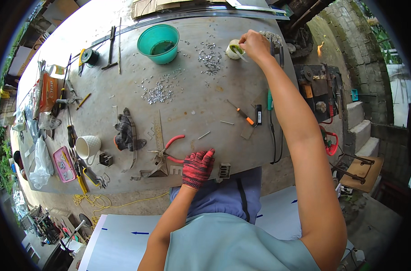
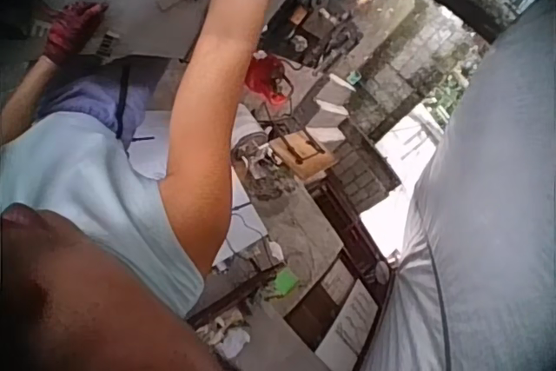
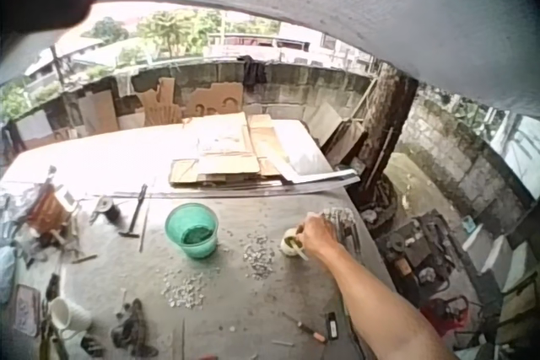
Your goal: Soldering wires and using a file to prepare small electronic components at a workbench.
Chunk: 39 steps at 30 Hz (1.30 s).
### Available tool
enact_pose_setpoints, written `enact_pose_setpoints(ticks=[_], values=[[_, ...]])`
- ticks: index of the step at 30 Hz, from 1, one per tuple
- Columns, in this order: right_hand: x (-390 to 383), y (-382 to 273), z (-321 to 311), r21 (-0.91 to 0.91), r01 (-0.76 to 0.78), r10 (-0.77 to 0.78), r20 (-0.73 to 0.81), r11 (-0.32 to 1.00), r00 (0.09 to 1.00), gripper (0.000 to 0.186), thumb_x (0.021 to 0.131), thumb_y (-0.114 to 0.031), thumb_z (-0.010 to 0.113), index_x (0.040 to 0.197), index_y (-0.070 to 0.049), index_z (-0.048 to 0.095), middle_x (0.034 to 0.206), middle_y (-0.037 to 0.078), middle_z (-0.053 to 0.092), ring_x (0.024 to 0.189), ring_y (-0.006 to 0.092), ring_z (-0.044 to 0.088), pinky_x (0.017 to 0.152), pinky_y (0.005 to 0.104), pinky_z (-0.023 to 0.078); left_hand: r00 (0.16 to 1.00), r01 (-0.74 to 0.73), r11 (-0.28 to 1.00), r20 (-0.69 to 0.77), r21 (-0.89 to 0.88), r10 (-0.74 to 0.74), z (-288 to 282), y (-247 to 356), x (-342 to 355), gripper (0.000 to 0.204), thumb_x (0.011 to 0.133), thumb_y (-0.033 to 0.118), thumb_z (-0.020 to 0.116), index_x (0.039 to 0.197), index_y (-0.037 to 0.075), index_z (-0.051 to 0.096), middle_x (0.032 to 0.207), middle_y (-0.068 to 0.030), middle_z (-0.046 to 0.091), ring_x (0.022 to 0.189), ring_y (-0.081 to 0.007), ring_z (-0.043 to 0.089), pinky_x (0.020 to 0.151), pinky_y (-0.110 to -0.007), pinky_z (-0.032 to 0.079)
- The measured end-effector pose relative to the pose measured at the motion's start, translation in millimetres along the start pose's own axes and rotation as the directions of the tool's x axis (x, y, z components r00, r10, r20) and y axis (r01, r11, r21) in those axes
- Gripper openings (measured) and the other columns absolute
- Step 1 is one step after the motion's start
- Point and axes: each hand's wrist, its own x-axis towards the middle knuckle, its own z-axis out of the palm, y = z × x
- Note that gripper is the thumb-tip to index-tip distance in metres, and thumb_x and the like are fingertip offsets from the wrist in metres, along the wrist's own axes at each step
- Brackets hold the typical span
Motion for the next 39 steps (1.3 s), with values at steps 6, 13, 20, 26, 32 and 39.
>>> enact_pose_setpoints(ticks=[6, 13, 20, 26, 32, 39], values=[[-3.5, -6.3, -24.9, 0.055, -0.034, 0.038, -0.063, 0.998, 0.997, 0.006, 0.083, -0.02, 0.077, 0.086, -0.015, 0.081, 0.1, 0.006, 0.074, 0.092, 0.0293, 0.073, 0.082, 0.041, 0.058, 1.0, -0.003, 1.0, -0.024, 0.01, 0.004, 3.3, -0.6, -1.1, 0.039, 0.09, 0.025, 0.071, 0.128, 0.021, 0.064, 0.106, -0.0076, 0.069, 0.089, -0.0298, 0.065, 0.077, -0.047, 0.05], [-7.5, 4.3, -60.9, 0.345, -0.039, 0.064, -0.061, 0.938, 0.996, 0.017, 0.082, -0.023, 0.083, 0.096, -0.014, 0.084, 0.088, 0.007, 0.079, 0.08, 0.019, 0.074, 0.077, 0.0342, 0.058, 1.0, 0.004, 1.0, 0.005, 0.011, -0.004, 2.3, -1.3, -2.1, 0.04, 0.091, 0.025, 0.071, 0.129, 0.021, 0.063, 0.106, -0.0078, 0.068, 0.092, -0.0298, 0.065, 0.078, -0.047, 0.05], [-3.0, 25.9, -46.2, 0.534, -0.122, 0.138, 0.009, 0.837, 0.99, 0.018, 0.081, -0.024, 0.084, 0.096, -0.014, 0.084, 0.088, 0.007, 0.079, 0.08, 0.0181, 0.074, 0.077, 0.0338, 0.058, 1.0, -0.002, 1.0, 0.009, 0.007, 0.002, 2.3, -0.5, 0.0, 0.039, 0.091, 0.025, 0.071, 0.129, 0.02, 0.063, 0.107, -0.008, 0.068, 0.093, -0.0298, 0.065, 0.079, -0.047, 0.05], [-10.7, 6.2, -18.7, 0.096, -0.028, 0.033, -0.054, 0.995, 0.998, 0.009, 0.083, -0.021, 0.078, 0.089, -0.016, 0.082, 0.097, 0.008, 0.075, 0.089, 0.0287, 0.074, 0.081, 0.0403, 0.058, 1.0, 0.005, 1.0, 0.005, 0.017, -0.005, 3.8, 0.3, -1.4, 0.04, 0.09, 0.025, 0.072, 0.128, 0.02, 0.064, 0.107, -0.0079, 0.069, 0.092, -0.0298, 0.065, 0.079, -0.047, 0.049], [-6.3, 5.6, 3.7, 0.025, -0.032, 0.032, 0.002, 0.999, 0.999, 0.009, 0.084, -0.024, 0.079, 0.089, -0.017, 0.081, 0.104, 0.006, 0.068, 0.098, 0.0298, 0.07, 0.085, 0.0429, 0.057, 1.0, 0.002, 1.0, -0.006, 0.019, -0.002, 2.9, 1.0, -1.0, 0.04, 0.089, 0.025, 0.072, 0.128, 0.02, 0.064, 0.107, -0.0078, 0.069, 0.091, -0.0296, 0.065, 0.078, -0.047, 0.049], [-3.4, 10.8, 13.1, 0.063, -0.018, 0.021, -0.051, 0.998, 0.998, 0.003, 0.081, -0.016, 0.079, 0.083, -0.015, 0.08, 0.101, 0.008, 0.069, 0.091, 0.0313, 0.071, 0.082, 0.0419, 0.057, 1.0, 0.007, 1.0, 0.006, 0.016, -0.007, 0.9, 0.3, 0.8, 0.04, 0.089, 0.024, 0.072, 0.128, 0.021, 0.064, 0.107, -0.0071, 0.069, 0.091, -0.0293, 0.064, 0.077, -0.047, 0.049]])
